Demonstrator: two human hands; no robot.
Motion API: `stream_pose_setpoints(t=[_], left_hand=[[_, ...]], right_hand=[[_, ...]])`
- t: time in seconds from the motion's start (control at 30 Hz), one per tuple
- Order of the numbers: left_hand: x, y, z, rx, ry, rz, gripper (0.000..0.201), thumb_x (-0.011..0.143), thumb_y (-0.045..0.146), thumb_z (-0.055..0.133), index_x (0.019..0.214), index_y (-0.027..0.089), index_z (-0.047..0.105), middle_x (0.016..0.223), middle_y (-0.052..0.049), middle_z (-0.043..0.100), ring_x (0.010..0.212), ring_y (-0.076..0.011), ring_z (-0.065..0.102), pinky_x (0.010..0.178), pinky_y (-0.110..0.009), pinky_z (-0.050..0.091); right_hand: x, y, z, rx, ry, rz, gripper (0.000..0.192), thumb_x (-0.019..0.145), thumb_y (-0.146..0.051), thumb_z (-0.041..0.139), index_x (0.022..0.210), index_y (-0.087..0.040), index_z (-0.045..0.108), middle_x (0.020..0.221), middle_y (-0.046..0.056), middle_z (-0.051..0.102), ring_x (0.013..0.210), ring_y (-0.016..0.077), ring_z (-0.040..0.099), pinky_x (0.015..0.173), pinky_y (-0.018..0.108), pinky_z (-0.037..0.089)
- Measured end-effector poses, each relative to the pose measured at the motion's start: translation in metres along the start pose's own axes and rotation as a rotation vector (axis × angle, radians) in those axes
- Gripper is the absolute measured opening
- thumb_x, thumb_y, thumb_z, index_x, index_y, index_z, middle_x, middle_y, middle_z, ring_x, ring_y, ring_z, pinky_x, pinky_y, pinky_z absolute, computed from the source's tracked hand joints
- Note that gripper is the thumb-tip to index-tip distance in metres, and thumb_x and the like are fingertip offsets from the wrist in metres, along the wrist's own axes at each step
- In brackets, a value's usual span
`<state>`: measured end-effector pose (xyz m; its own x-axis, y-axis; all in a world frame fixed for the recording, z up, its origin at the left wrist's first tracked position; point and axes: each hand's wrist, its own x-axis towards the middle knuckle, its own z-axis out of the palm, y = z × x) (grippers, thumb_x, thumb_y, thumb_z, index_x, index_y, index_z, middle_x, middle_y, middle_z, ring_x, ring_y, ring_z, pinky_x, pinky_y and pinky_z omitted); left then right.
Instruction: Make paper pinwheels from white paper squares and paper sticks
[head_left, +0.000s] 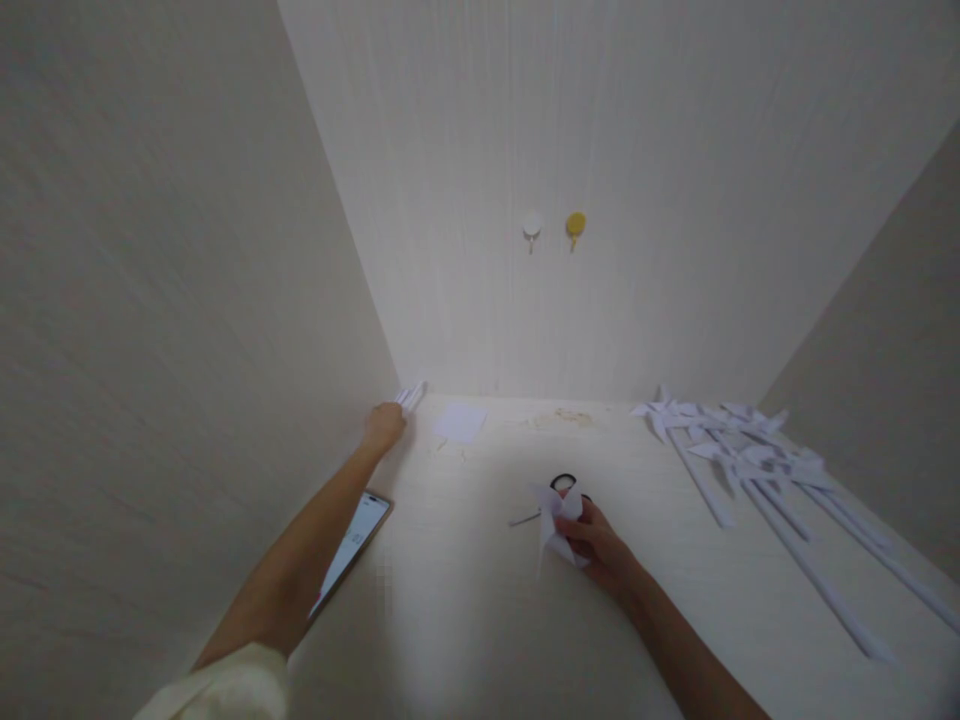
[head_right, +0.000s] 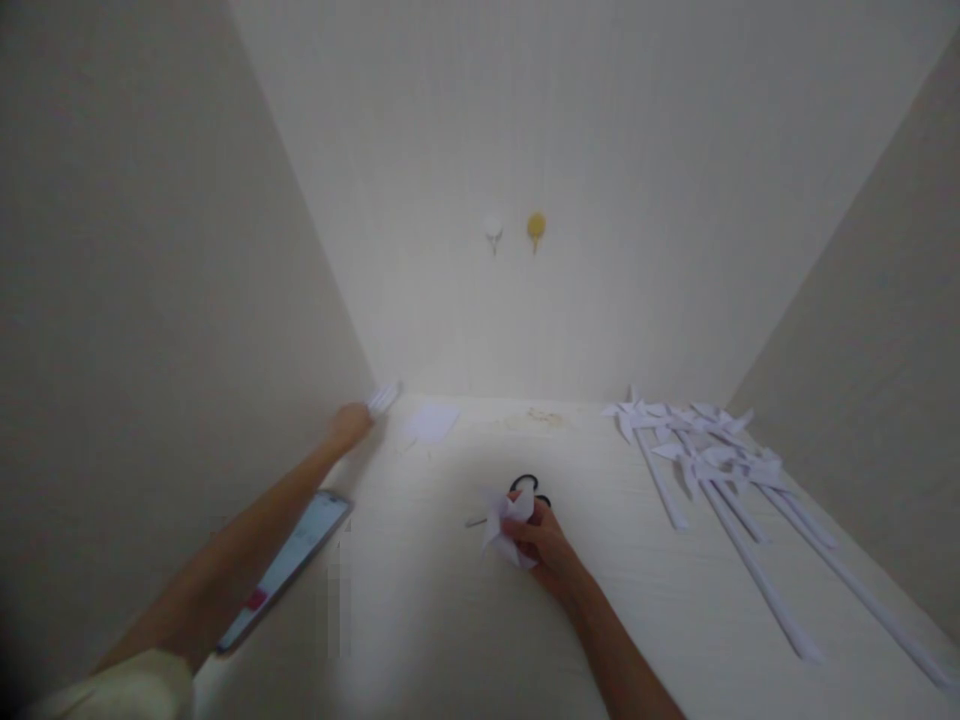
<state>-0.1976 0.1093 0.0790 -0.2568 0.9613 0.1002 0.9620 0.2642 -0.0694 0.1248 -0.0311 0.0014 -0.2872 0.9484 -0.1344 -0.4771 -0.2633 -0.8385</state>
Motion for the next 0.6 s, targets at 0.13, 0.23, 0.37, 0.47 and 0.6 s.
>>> stream_pose_setpoints(t=[0.13,0.23,0.37,0.47,0.6], left_hand=[[-0.009,0.015,-0.011,-0.112,-0.012,0.081,0.028,0.076,0.027,0.041,0.088,0.011,0.060,0.091,-0.012,0.062,0.085,-0.0202,0.058,0.066,-0.024,0.043],[-0.020,0.024,-0.010,-0.184,-0.040,0.141,0.028,0.078,0.028,0.039,0.086,0.011,0.060,0.084,-0.007,0.064,0.078,-0.0149,0.058,0.064,-0.020,0.042],[-0.031,0.016,-0.005,-0.218,-0.043,0.141,0.023,0.074,0.025,0.044,0.083,0.010,0.060,0.088,-0.009,0.062,0.083,-0.0176,0.057,0.069,-0.023,0.041],[-0.032,-0.003,-0.003,-0.218,-0.012,0.065,0.022,0.071,0.016,0.046,0.088,0.008,0.057,0.099,-0.017,0.058,0.093,-0.0237,0.053,0.074,-0.031,0.039],[-0.025,-0.023,-0.003,-0.287,-0.042,-0.021,0.017,0.065,0.007,0.046,0.078,0.008,0.057,0.092,-0.018,0.059,0.092,-0.0255,0.053,0.074,-0.032,0.038]], right_hand=[[-0.002,-0.002,0.001,0.097,0.055,0.067,0.039,0.042,-0.018,0.075,0.075,-0.020,0.055,0.059,-0.005,0.059,0.048,0.0086,0.052,0.042,0.018,0.039],[-0.002,-0.002,0.002,0.106,0.050,0.055,0.036,0.043,-0.016,0.075,0.073,-0.020,0.056,0.057,-0.005,0.058,0.047,0.0083,0.052,0.042,0.018,0.040],[-0.002,-0.001,0.002,0.090,0.069,0.059,0.037,0.042,-0.016,0.075,0.074,-0.019,0.055,0.058,-0.004,0.059,0.048,0.0091,0.053,0.043,0.019,0.041],[-0.002,-0.002,0.003,0.078,0.071,0.055,0.038,0.042,-0.017,0.075,0.074,-0.018,0.055,0.058,-0.004,0.059,0.047,0.0093,0.052,0.043,0.019,0.040],[-0.003,-0.002,0.004,0.090,0.067,0.048,0.038,0.041,-0.016,0.075,0.074,-0.017,0.054,0.056,-0.004,0.058,0.046,0.0084,0.052,0.042,0.018,0.039]])
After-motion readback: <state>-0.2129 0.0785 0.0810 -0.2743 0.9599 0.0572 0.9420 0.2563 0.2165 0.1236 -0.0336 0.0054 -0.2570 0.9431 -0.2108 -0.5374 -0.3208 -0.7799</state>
